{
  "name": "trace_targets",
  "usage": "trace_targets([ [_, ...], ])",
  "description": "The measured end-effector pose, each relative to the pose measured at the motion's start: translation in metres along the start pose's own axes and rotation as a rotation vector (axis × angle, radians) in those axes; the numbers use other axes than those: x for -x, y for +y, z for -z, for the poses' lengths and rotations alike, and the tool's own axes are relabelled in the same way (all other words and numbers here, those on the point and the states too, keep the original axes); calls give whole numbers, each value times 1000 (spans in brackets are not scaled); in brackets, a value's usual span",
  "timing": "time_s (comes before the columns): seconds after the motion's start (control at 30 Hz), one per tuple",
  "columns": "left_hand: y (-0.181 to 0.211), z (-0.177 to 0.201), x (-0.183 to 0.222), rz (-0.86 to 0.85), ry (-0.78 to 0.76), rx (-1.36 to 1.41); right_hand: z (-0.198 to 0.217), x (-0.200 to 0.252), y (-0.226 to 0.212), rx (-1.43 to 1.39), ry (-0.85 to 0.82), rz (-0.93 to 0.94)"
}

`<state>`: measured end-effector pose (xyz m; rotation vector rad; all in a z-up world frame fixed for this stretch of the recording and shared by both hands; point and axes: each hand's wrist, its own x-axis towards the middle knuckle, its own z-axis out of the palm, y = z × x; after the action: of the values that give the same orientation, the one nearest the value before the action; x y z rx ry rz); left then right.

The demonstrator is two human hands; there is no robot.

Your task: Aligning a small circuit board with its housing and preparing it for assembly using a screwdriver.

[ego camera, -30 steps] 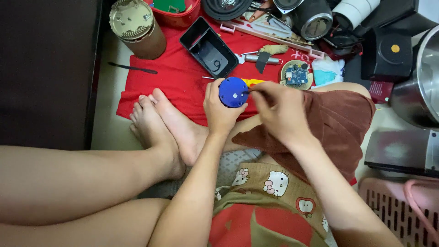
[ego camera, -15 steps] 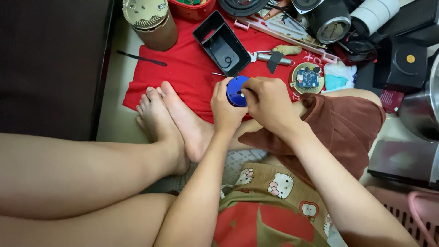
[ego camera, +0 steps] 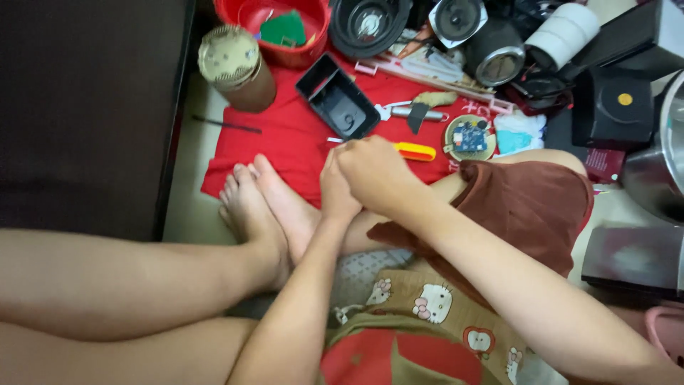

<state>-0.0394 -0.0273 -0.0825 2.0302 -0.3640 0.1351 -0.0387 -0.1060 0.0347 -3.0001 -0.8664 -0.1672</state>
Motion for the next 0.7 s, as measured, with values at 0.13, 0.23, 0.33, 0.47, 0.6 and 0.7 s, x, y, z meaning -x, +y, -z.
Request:
trace_targets([
  [0.13,-11,11,-14,-151,-363,-313,-7,-4,1,-54,-93,-87],
  [0.23,-21,27,-28,-253,-639,-563,-11,-12,-1,-90,-98,-181],
  [0.33,-29,38,-45,-352,-917,-808,-6,-16,-9,-239,-195,-244],
  [0.47,-36,55,-66,-474,-1294,-1143,-23,-16,-12,-313,-124,-319],
  [0.6,-38,76,-80,-568,-1656,-1466,-33,-16,-12,-313,-107,-368],
  [0.7,-10,110,-81,-702,-1554,-1226,-48,-15,-10,-303,-183,-431],
])
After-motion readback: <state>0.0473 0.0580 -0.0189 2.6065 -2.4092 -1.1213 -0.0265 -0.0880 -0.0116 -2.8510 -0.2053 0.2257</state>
